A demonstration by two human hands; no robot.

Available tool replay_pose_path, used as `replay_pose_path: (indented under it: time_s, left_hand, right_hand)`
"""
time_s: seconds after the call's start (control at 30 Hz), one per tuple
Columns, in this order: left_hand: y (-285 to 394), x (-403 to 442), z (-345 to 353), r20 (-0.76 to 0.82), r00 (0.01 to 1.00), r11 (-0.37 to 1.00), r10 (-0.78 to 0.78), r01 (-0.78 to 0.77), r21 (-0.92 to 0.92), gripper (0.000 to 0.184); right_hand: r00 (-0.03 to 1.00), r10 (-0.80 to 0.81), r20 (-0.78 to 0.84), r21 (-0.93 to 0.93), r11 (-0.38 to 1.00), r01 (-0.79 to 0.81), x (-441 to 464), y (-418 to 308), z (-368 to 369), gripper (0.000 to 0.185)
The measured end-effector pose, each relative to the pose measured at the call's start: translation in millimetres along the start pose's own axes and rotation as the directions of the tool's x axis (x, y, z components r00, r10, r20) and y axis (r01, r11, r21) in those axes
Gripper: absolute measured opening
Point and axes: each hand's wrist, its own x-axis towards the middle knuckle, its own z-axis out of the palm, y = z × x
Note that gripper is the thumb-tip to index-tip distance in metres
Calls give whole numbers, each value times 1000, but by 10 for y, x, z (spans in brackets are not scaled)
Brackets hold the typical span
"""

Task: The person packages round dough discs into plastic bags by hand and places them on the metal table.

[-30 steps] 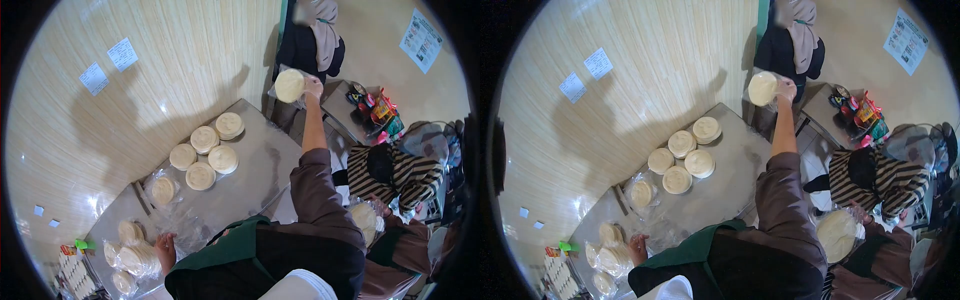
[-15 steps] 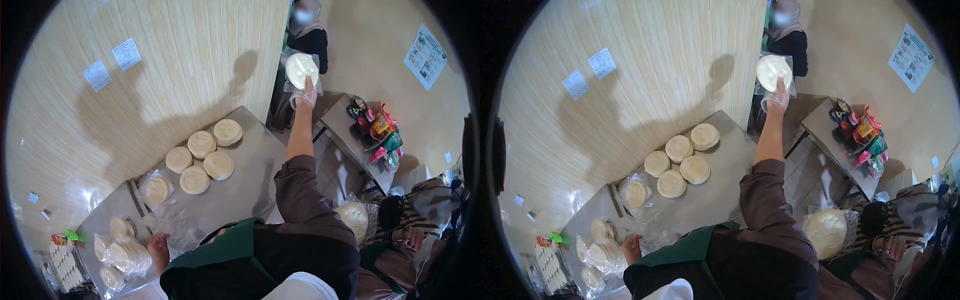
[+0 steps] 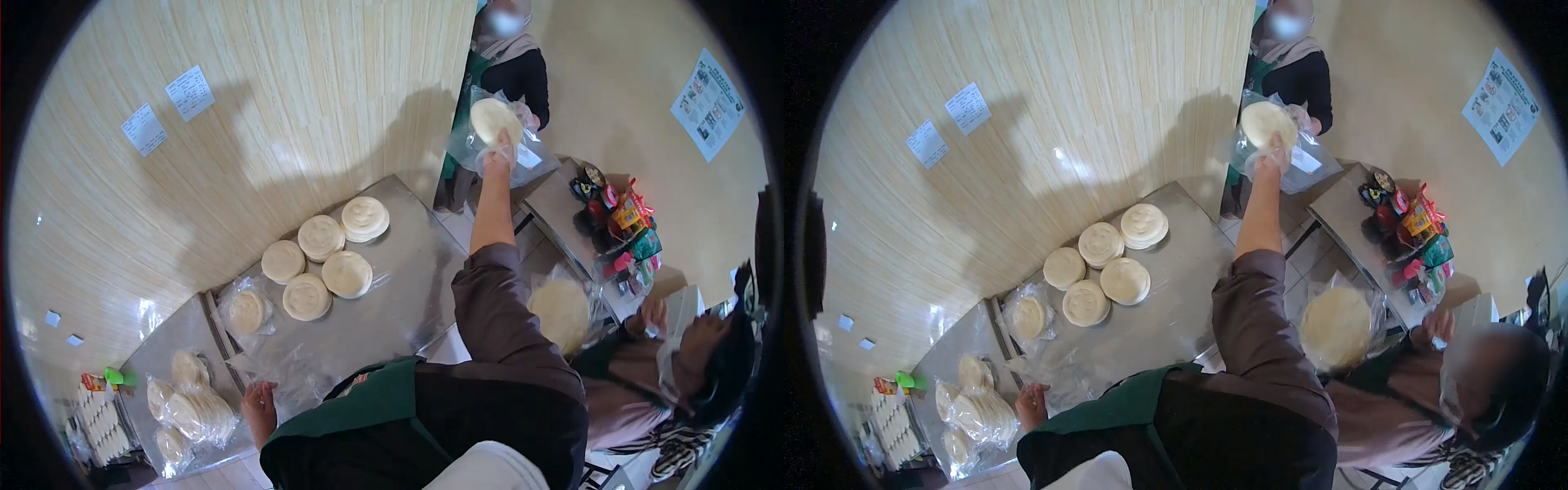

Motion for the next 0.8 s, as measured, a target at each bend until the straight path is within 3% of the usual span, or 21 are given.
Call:
replay_pose_path:
  time_s: [0.07,0.2,0.23,0.3,0.33,0.37,0.43,0.5,0.53,0.6,0.7,0.77,0.8]
  left_hand:
    - [58,-50,21,-7,1000,1000,-4,4,18,26]
    - [225,-92,48,-28,995,995,-97,97,18,27]
    - [235,-101,70,-21,990,990,-139,140,9,27]
    - [168,-122,109,-32,996,996,-79,81,44,26]
    - [140,-138,119,-35,998,996,-54,56,64,26]
    - [172,-135,125,-39,997,997,-65,67,49,25]
    - [268,-126,136,-40,995,995,-95,96,18,25]
    - [283,-86,163,-58,998,999,-18,20,27,24]
    - [301,-76,176,-62,998,999,21,-19,31,24]
    - [405,-36,149,-17,1000,1000,-14,15,16,24]
    - [496,69,128,32,999,999,16,-18,50,22]
    - [516,113,129,61,997,995,56,-61,80,20]
    - [483,151,140,71,994,992,77,-84,92,19]
  right_hand:
    - [990,69,-124,-10,997,-71,71,-8,44,42]
    - [999,17,-49,36,999,-15,327,63,61,38]
    - [993,2,-120,-34,999,-6,386,37,95,41]
    - [964,-34,-262,-178,984,-13,351,-31,193,48]
    - [957,-114,-267,-542,839,-51,294,-112,287,48]
    - [952,-191,-238,-822,563,-92,32,-349,569,48]
    - [867,-497,-25,-995,96,26,-13,-358,866,56]
    - [723,-583,370,-925,-162,343,-68,-369,1139,71]
    - [685,-443,578,-814,-253,523,-333,-634,1390,80]
    - [817,-256,517,-855,-189,482,-816,-977,1891,85]
    - [737,-233,635,-755,-392,526,-807,-967,2122,90]
    - [588,98,803,-535,-317,783,-1075,-830,2162,97]
    - [455,259,852,-407,-218,887,-1334,-697,2161,101]
